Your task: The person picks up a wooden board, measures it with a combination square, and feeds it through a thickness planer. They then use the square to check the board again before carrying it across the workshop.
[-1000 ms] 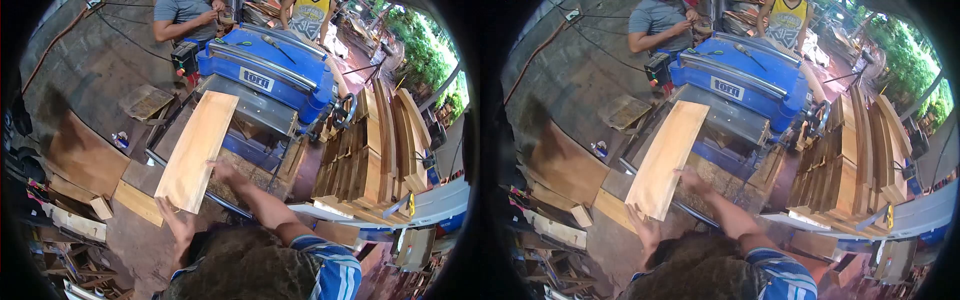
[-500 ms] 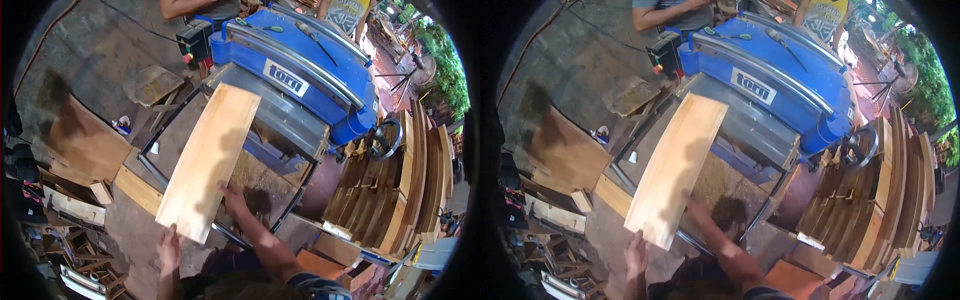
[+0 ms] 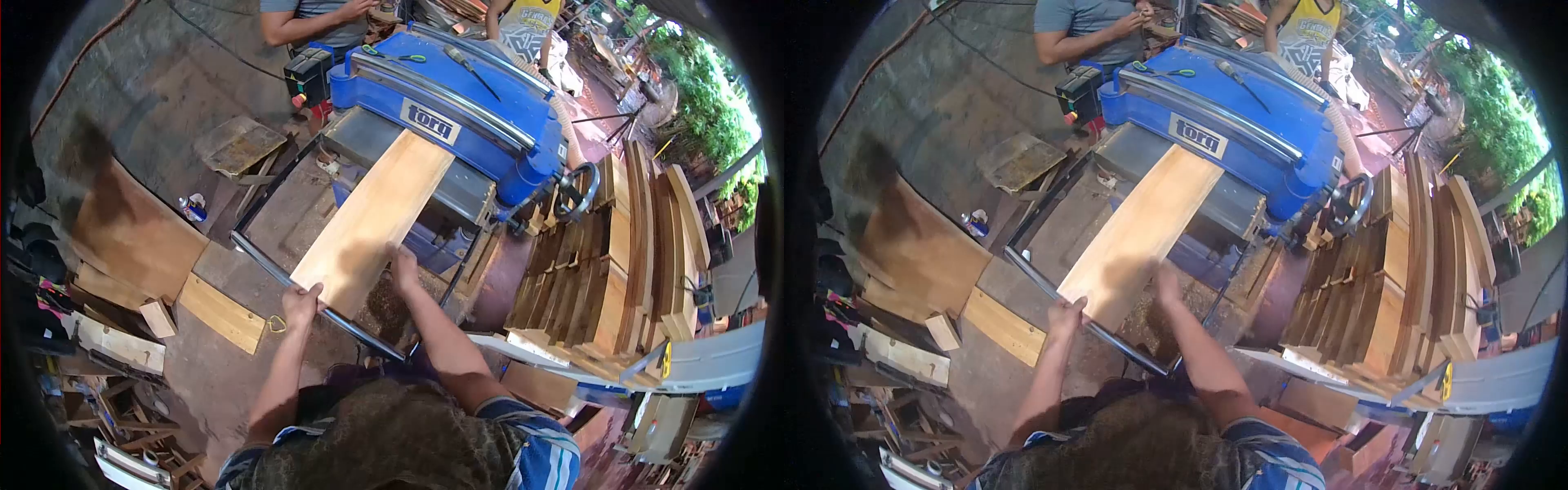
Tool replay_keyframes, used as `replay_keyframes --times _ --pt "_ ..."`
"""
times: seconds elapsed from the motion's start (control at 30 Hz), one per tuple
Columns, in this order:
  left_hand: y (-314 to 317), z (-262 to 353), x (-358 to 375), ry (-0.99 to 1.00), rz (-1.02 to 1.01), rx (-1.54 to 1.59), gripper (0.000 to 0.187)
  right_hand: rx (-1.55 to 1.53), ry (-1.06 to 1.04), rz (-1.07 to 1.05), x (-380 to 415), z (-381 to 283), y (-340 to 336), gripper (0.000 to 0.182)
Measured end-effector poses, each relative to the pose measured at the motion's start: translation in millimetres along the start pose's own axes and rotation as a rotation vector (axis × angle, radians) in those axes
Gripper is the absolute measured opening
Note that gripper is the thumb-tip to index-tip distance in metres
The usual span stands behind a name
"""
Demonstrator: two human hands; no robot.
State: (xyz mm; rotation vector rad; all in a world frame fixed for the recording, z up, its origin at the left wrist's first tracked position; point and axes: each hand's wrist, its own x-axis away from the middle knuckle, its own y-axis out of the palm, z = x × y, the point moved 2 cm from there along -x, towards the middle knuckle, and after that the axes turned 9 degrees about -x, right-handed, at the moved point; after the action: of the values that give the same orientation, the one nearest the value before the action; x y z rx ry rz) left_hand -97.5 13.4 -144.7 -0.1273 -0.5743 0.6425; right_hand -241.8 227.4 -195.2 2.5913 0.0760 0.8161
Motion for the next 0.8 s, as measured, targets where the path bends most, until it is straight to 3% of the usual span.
replay_keyframes --times 0.17,0.23,0.37,0.43,0.53,0.63,0.8 --pt "27 27 -12 -0.008 -0.039 0.064 0.027 0.198 -0.331 0.138 44 -17 -31 0.042" --pt "35 30 -24 -0.041 -0.088 0.050 0.027 0.746 -0.824 0.223 79 -14 -54 0.040" --pt "57 54 -25 -0.023 -0.075 0.131 0.028 0.838 -0.739 0.109 140 -3 -63 0.034" --pt "66 59 -28 -0.037 -0.083 0.087 0.026 1.115 -0.960 0.028 149 -1 -63 0.022" --pt "78 47 -47 0.073 -0.133 0.246 0.030 1.121 -1.018 0.060 143 2 -64 0.020" --pt "84 39 -58 -0.001 -0.206 0.220 0.035 1.136 -1.039 0.036 147 3 -64 0.021" --pt "97 26 -68 0.058 -0.167 0.182 0.039 1.162 -1.060 -0.023 143 5 -64 0.022"
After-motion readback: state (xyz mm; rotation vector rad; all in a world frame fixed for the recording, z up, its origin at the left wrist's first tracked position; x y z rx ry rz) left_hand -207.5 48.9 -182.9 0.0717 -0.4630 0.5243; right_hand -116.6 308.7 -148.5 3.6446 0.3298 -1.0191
